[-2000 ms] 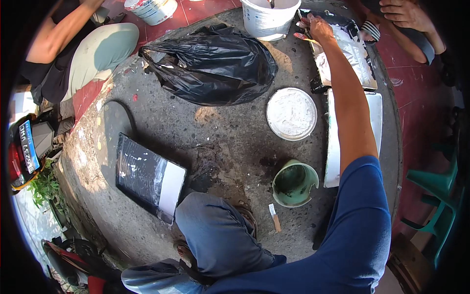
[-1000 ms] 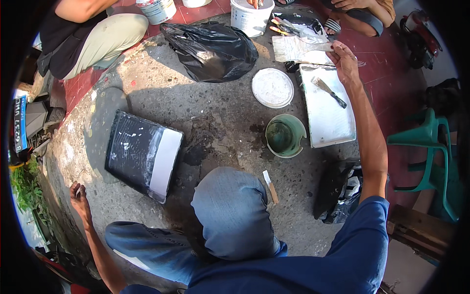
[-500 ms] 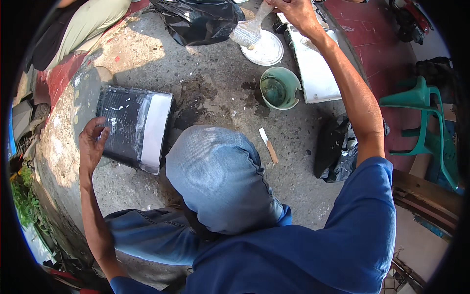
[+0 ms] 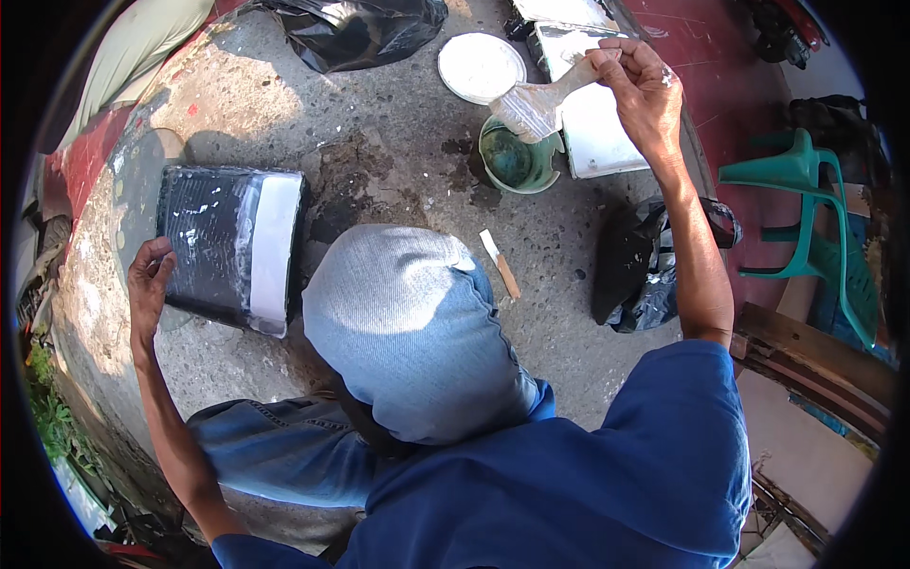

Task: The person uses a brush to apply a white substance to a rectangular mesh screen held on their lap. They dip the brush into a container of white liquid and continue coating the surface of the screen.

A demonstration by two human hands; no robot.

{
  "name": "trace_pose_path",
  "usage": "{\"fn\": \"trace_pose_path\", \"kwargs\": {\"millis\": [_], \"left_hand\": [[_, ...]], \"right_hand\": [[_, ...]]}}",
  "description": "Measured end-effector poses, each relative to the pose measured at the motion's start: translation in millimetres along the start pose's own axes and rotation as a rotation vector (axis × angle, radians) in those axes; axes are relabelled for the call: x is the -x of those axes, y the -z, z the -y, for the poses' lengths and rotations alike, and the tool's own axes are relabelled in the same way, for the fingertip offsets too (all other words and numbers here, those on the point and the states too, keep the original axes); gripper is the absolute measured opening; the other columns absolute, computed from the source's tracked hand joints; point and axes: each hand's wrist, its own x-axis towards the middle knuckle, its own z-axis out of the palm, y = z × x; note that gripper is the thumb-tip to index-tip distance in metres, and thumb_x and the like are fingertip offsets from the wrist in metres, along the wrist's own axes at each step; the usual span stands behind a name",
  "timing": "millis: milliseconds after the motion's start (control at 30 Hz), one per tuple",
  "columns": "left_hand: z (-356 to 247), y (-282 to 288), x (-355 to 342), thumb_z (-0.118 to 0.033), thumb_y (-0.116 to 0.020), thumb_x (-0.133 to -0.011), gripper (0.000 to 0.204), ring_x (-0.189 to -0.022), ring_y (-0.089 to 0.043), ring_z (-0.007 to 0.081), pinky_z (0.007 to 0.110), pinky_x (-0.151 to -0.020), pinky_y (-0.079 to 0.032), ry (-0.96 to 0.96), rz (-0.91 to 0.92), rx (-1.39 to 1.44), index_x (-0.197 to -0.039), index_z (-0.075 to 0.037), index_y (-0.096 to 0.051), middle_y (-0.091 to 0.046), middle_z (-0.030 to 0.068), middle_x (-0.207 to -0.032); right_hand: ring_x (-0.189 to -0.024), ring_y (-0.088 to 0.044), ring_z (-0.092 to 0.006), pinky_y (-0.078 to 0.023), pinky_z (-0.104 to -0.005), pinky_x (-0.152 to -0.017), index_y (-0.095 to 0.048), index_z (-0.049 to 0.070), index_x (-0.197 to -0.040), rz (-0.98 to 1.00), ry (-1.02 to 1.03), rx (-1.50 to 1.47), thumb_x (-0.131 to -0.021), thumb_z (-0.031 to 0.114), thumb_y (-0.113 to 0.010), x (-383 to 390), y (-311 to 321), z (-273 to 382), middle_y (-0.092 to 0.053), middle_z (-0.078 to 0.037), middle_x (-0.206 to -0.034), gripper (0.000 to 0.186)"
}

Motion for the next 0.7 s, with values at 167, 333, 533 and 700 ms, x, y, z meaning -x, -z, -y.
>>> {"fn": "trace_pose_path", "kwargs": {"millis": [167, 333, 533, 700], "left_hand": [[2, 0, -6, -0.013, -0.059, -0.087, 0.025, -0.089, -0.051, 0.0113, 0.026, -0.082, -0.041, 0.010, 0.010, -0.003, -0.109, -0.003, -0.055, -0.056, 0.0030, -0.099], [3, -6, -10, -0.014, -0.060, -0.087, 0.025, -0.089, -0.051, 0.0109, 0.025, -0.081, -0.041, 0.002, 0.021, 0.009, -0.109, -0.004, -0.055, -0.057, 0.0022, -0.097], [5, -1, -1, -0.017, -0.060, -0.087, 0.025, -0.087, -0.050, 0.0099, 0.025, -0.075, -0.041, 0.065, 0.019, -0.017, -0.109, -0.006, -0.056, -0.056, 0.0002, -0.095], [12, -3, -3, -0.020, -0.061, -0.086, 0.026, -0.085, -0.049, 0.0098, 0.026, -0.075, -0.041, 0.055, 0.045, -0.022, -0.108, -0.006, -0.056, -0.056, -0.0001, -0.094]], "right_hand": [[-0.069, -0.062, -0.0101, -0.049, -0.0260, -0.063, -0.062, 0.000, -0.095, 0.013, -0.070, 0.163, -0.082, 0.014, -0.062, 32, -17, -28, -0.067, -0.009, -0.076, 0.019], [-0.066, -0.063, -0.0158, -0.050, -0.0297, -0.062, -0.062, 0.001, -0.096, 0.020, -0.169, 0.050, -0.082, 0.018, -0.062, 51, -50, -95, -0.066, -0.011, -0.074, 0.022], [-0.067, -0.058, -0.0058, -0.048, -0.0225, -0.061, -0.062, -0.001, -0.097, 0.097, -0.161, 0.214, -0.082, 0.013, -0.065, 67, -75, -113, -0.065, -0.003, -0.075, 0.021], [-0.057, -0.060, -0.0146, -0.049, -0.0299, -0.056, -0.065, 0.001, -0.090, 0.100, -0.166, 0.148, -0.077, 0.019, -0.067, 67, -79, -115, -0.064, -0.011, -0.066, 0.022]]}}
